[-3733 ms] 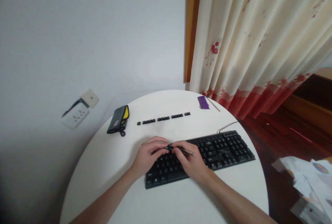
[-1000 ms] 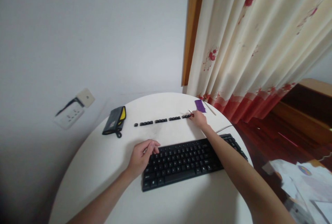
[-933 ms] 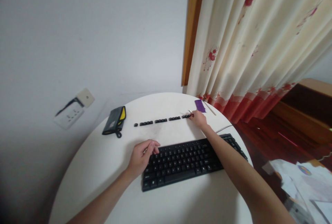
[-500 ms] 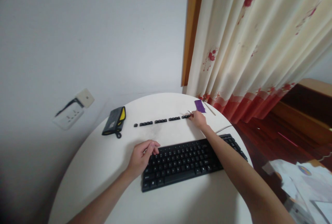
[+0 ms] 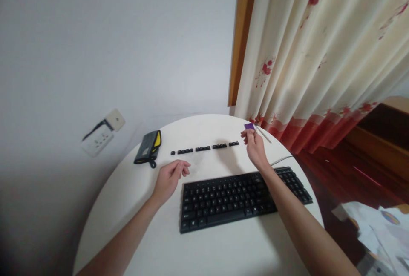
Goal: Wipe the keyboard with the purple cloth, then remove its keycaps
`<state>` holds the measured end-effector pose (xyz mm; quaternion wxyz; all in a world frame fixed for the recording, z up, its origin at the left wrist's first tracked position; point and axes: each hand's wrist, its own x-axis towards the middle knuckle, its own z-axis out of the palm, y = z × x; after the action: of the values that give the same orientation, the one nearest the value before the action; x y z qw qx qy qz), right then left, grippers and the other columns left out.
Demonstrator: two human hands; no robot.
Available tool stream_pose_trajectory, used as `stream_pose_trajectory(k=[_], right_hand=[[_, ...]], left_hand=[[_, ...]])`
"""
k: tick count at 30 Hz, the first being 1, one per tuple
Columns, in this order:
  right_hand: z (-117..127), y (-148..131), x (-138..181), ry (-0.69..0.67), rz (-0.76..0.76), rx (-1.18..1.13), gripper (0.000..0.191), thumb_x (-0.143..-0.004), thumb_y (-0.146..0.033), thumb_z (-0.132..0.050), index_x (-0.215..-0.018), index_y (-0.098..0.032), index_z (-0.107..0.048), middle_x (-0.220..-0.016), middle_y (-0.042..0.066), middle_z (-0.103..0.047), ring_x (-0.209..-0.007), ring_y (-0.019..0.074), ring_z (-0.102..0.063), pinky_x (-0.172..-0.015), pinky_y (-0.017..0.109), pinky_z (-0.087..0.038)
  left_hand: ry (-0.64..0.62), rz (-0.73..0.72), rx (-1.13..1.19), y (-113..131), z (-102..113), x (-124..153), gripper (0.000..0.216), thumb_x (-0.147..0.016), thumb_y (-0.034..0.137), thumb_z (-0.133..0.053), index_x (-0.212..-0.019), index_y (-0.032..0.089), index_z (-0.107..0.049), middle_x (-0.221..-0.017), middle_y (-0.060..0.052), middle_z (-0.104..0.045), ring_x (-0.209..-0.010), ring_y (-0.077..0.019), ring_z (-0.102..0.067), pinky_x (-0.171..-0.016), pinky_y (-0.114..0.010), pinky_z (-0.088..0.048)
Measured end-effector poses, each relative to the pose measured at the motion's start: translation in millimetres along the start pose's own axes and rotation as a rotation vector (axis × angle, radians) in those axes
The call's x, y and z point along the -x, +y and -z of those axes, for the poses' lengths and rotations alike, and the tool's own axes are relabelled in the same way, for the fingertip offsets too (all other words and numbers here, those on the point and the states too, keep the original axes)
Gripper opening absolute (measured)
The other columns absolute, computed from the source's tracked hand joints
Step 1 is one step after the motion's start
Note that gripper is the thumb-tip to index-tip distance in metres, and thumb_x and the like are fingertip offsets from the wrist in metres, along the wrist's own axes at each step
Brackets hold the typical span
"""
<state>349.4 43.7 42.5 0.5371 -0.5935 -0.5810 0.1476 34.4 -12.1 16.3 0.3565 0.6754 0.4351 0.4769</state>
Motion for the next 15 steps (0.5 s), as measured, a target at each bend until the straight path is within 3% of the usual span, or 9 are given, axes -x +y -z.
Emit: stream_pose_trajectory(k=[3, 7, 10, 15], right_hand=[[-5, -32, 39, -0.042, 0.066, -0.117, 0.051, -0.101, -0.048, -0.027, -0.095, -0.017, -0.066, -0.088, 0.007, -0.064, -0.085, 0.0195, -0.058, -0.078, 0.031, -0.044], [-20, -63, 87, -0.258, -0.031, -0.196, 0.046, -0.102, -0.047, -0.027, -0.093, -0.020, -0.063, -0.069, 0.000, -0.051, -0.068, 0.0158, -0.049, -0.063, 0.027, -0.039], [-37, -72, 111, -0.407, -0.094, -0.309, 0.032, -0.100, -0.041, -0.039, -0.085, -0.020, -0.059, -0.063, -0.004, -0.045, -0.059, 0.0130, -0.044, -0.057, 0.025, -0.036], [-61, -73, 130, -0.580, -0.138, -0.410, 0.020, -0.091, -0.029, -0.054, -0.074, -0.018, -0.057, -0.061, -0.003, -0.054, -0.056, 0.0112, -0.049, -0.055, 0.023, -0.040]], left_hand=[[0.031, 0.022, -0.027, -3, 7, -6, 0.034, -0.097, 0.039, -0.047, -0.086, 0.014, -0.068, -0.069, -0.003, -0.065, -0.062, -0.0136, -0.055, -0.059, -0.024, -0.043], [-0.047, 0.092, -0.070, -8, 13, -9, 0.035, -0.096, 0.039, -0.046, -0.086, 0.014, -0.069, -0.065, -0.001, -0.062, -0.059, -0.0135, -0.053, -0.058, -0.024, -0.041], [-0.135, 0.139, -0.137, -10, 14, -9, 0.036, -0.095, 0.038, -0.046, -0.082, 0.014, -0.070, -0.061, 0.001, -0.058, -0.056, -0.0128, -0.049, -0.055, -0.024, -0.036], [-0.205, 0.152, -0.191, -11, 11, -8, 0.038, -0.094, 0.038, -0.045, -0.080, 0.014, -0.070, -0.055, 0.003, -0.053, -0.056, -0.0134, -0.049, -0.056, -0.024, -0.035]])
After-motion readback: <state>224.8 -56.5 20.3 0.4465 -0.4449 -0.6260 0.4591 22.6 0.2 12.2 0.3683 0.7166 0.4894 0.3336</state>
